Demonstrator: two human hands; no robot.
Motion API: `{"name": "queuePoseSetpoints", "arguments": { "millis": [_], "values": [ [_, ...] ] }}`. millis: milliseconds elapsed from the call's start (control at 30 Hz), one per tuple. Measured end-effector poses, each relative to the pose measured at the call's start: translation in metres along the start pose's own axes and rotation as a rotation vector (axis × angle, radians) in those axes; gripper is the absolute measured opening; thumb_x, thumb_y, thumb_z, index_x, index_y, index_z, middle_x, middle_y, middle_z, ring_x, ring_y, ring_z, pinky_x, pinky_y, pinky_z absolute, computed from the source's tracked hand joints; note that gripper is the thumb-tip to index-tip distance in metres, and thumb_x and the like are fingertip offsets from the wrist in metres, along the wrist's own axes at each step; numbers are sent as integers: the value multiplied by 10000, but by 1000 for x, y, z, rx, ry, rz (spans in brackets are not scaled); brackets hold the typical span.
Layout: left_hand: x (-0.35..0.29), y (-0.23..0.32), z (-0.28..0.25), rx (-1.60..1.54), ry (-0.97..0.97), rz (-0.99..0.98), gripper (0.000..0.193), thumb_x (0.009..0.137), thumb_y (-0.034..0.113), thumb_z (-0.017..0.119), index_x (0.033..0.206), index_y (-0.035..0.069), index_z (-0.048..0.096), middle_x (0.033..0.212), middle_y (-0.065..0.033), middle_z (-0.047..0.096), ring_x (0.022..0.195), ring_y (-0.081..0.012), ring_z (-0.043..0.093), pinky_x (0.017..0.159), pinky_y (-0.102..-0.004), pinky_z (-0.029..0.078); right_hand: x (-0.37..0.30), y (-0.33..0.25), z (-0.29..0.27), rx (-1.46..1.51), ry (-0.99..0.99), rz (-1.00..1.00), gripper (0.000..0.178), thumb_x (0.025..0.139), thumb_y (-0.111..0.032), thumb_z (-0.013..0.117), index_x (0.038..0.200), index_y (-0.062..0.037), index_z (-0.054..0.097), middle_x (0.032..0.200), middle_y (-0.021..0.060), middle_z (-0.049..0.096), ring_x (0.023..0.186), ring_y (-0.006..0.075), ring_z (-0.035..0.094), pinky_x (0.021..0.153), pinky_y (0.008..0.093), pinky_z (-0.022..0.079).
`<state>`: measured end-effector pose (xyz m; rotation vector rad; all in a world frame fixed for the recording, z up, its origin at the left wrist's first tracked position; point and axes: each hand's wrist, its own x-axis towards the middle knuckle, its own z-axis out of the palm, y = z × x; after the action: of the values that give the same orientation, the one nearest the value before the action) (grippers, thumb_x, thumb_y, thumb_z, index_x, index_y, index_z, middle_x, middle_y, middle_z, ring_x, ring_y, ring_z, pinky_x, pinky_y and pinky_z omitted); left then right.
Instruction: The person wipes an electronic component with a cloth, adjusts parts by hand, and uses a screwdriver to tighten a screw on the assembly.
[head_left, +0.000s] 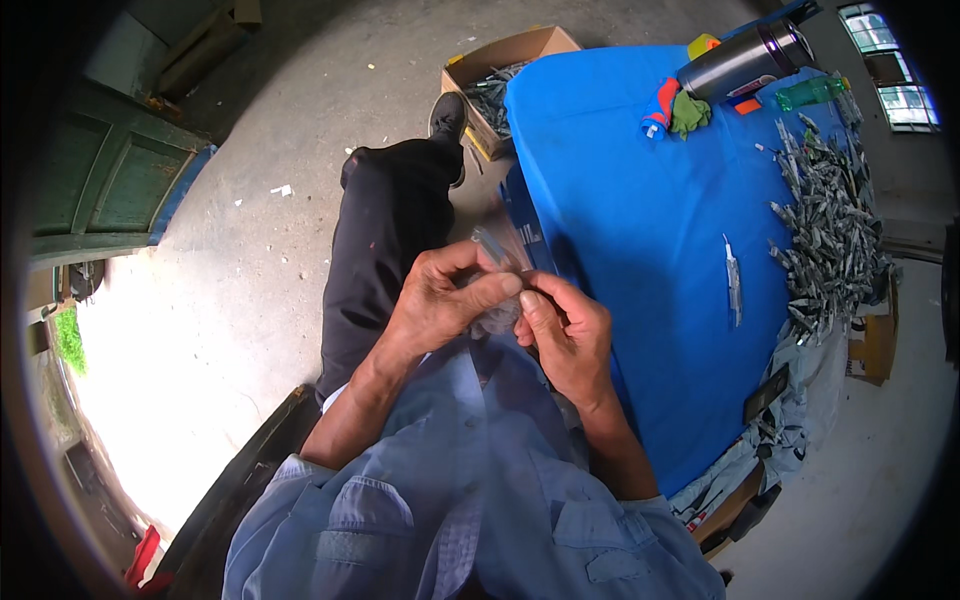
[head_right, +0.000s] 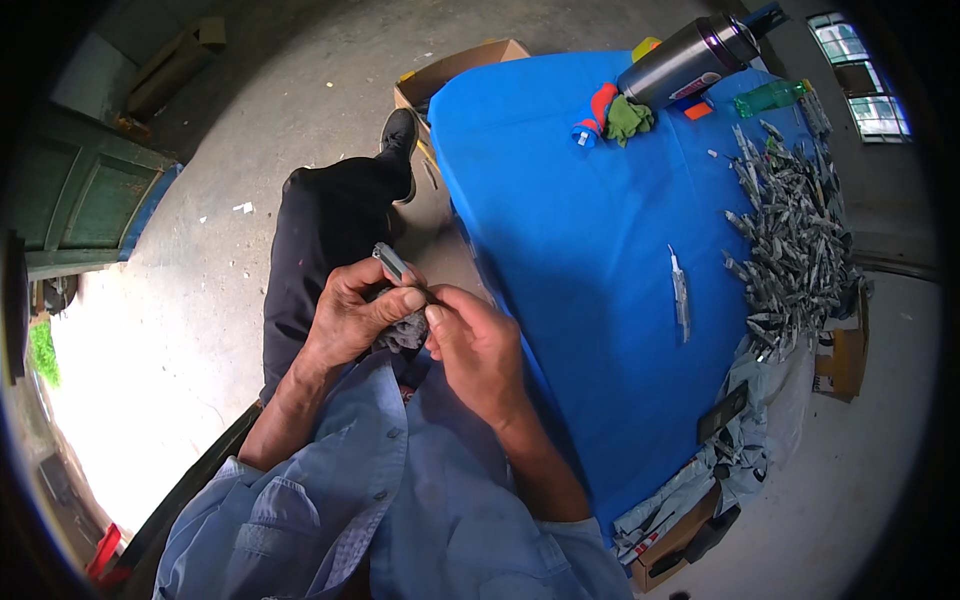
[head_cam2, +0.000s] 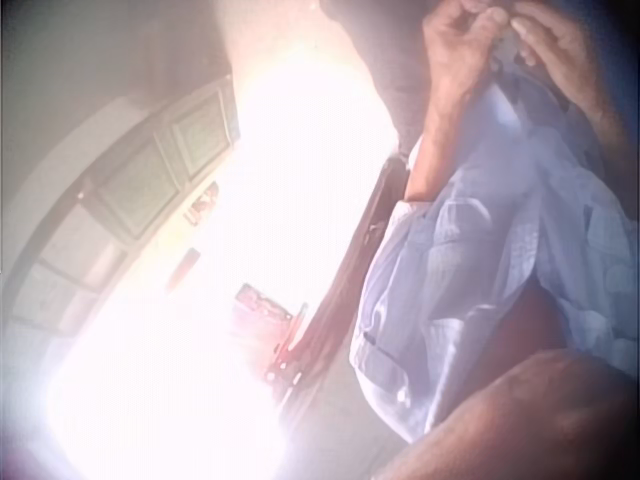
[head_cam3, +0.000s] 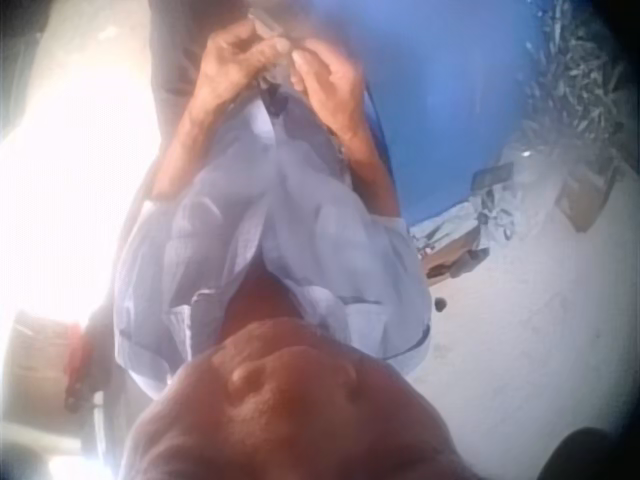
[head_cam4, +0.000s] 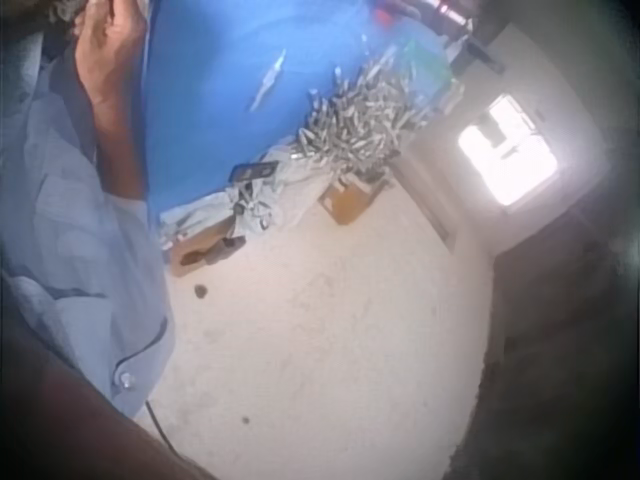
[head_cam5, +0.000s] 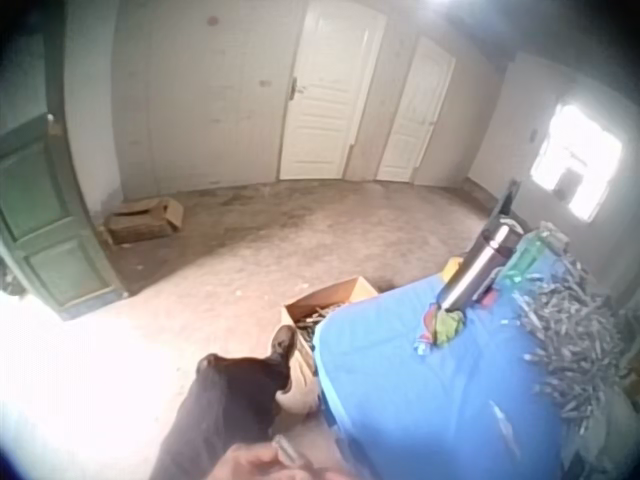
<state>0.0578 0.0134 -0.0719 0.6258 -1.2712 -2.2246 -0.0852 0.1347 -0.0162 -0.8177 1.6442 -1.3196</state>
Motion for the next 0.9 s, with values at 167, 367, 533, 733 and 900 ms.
{"name": "queuePoseSetpoints", "arguments": {
  "millis": [167, 367, 533, 733, 900],
  "values": [
    [-1, 3, 7, 44, 112, -26, 143, 972, 87, 817, 1070, 27, 732, 1021, 5, 723, 967, -75, 654, 874, -256, 539, 2, 1, -2, -17, -4, -8, 220, 1047, -73, 673, 1228, 51, 690, 883, 56, 698, 746, 100, 641, 677, 269, 534],
    [0, 10, 8, 77, 173, -43, 197, 996, 143, 807, 1130, 6, 758, 978, 2, 741, 910, -69, 660, 835, -241, 539, 3, 21, -8, -117, 44, -142, 251, 1013, -81, 724, 1225, 49, 684, 981, 155, 744, 818, 173, 733, 710, 314, 584],
    [1, 6, 13, 110, 174, -21, 170, 1018, 142, 782, 1107, 0, 753, 945, 17, 729, 872, -52, 633, 798, -232, 520, 1, 21, -11, -162, 46, -179, 208, 1039, -24, 691, 1222, 73, 678, 978, 70, 712, 783, 48, 614, 651, 236, 519],
    [-1, 4, 9, 221, 63, -43, 144, 1038, 152, 764, 1069, 12, 753, 906, 44, 702, 824, -37, 592, 748, -222, 493, 4, 21, -17, -199, 92, -193, 114, 1030, -56, 706, 1065, 52, 710, 884, 56, 693, 707, 51, 598, 598, 252, 488],
    [-2, 6, 23, 270, 46, -28, 150, 1038, 168, 768, 1018, 21, 743, 868, 55, 676, 806, -30, 563, 718, -222, 478, 3, 25, -23, -220, 163, -193, 87, 981, -64, 737, 969, 14, 699, 832, 102, 680, 674, 186, 620, 610, 341, 497]
  ]
}}
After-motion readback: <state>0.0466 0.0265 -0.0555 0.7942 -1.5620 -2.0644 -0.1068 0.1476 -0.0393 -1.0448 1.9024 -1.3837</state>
